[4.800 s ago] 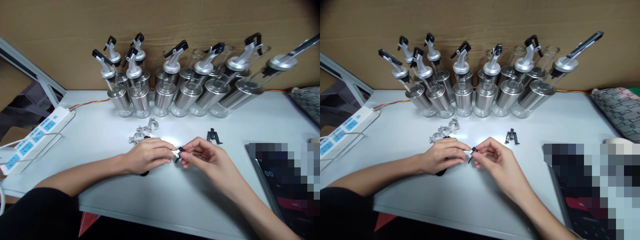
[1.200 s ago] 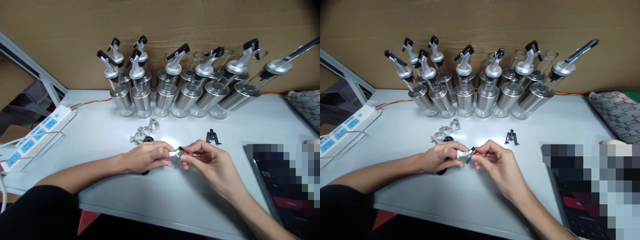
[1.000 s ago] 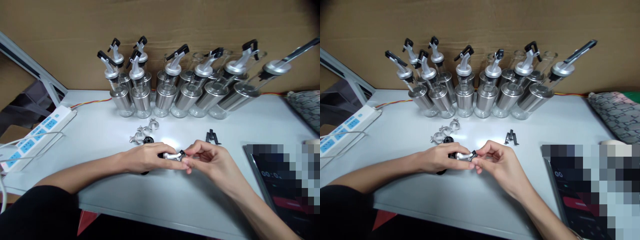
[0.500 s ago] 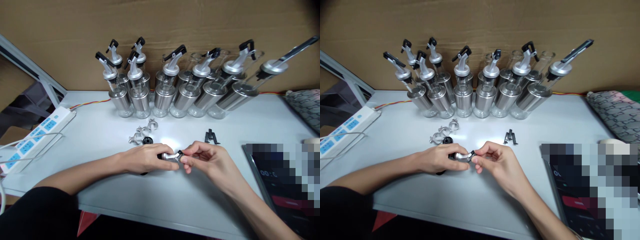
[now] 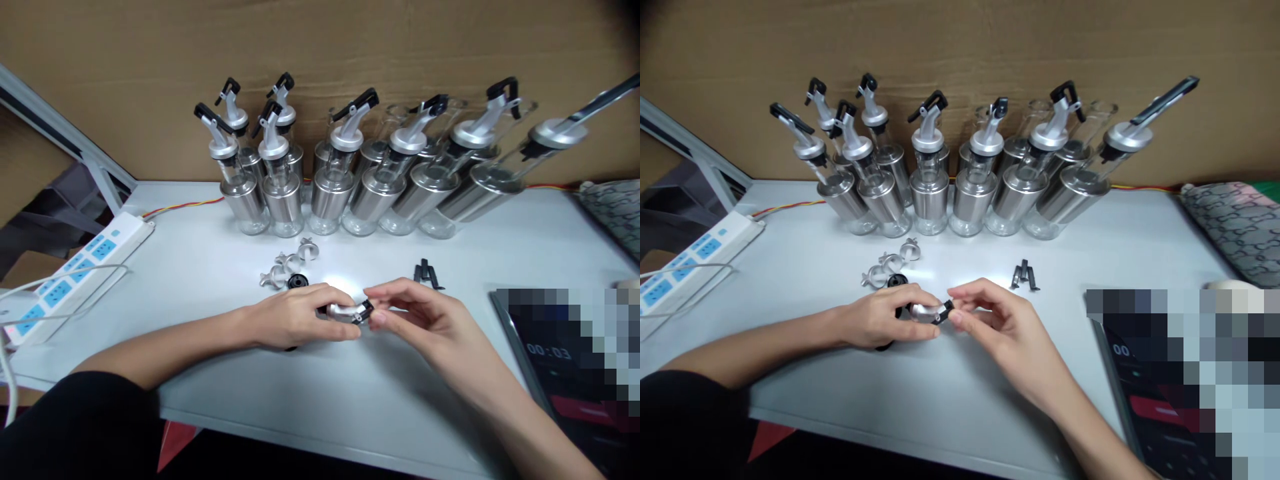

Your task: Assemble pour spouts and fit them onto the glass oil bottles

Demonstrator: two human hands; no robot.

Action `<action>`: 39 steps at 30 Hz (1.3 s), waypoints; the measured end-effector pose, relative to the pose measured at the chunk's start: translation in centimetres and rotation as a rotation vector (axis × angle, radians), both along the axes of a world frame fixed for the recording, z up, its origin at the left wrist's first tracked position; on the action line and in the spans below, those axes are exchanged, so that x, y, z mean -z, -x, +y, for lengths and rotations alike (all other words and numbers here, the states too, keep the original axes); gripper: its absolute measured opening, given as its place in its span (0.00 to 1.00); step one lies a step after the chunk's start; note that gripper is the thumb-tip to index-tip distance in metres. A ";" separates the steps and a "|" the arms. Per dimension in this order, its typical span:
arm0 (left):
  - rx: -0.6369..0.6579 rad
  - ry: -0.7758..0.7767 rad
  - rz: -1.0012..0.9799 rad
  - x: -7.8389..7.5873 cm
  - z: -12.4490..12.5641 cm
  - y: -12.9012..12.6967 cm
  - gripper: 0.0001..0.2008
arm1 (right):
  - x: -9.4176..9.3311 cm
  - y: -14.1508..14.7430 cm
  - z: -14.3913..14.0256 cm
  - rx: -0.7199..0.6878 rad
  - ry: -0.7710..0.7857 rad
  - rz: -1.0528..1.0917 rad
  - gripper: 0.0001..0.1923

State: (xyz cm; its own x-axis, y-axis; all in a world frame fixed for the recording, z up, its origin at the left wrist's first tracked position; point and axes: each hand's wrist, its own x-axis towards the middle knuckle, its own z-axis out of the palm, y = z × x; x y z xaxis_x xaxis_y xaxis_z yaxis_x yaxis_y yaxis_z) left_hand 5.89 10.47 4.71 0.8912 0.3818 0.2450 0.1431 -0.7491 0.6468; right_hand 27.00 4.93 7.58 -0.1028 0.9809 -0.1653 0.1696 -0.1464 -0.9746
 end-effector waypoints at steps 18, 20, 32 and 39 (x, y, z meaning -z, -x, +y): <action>-0.049 -0.205 -0.291 0.6 0.2 -0.5 0.09 | 0.1 0.1 -0.3 -0.181 -0.047 -0.127 0.09; -0.042 -0.202 -0.277 0.4 0.1 -0.5 0.08 | 0.1 0.0 -0.3 -0.189 -0.040 -0.131 0.09; -0.057 -0.158 -0.255 0.4 0.2 -0.4 0.17 | 0.2 0.0 -0.4 -0.216 -0.097 -0.154 0.09; -0.063 -0.228 -0.165 0.1 0.1 -0.3 0.14 | 0.2 -0.4 0.0 -0.219 -0.187 -0.220 0.06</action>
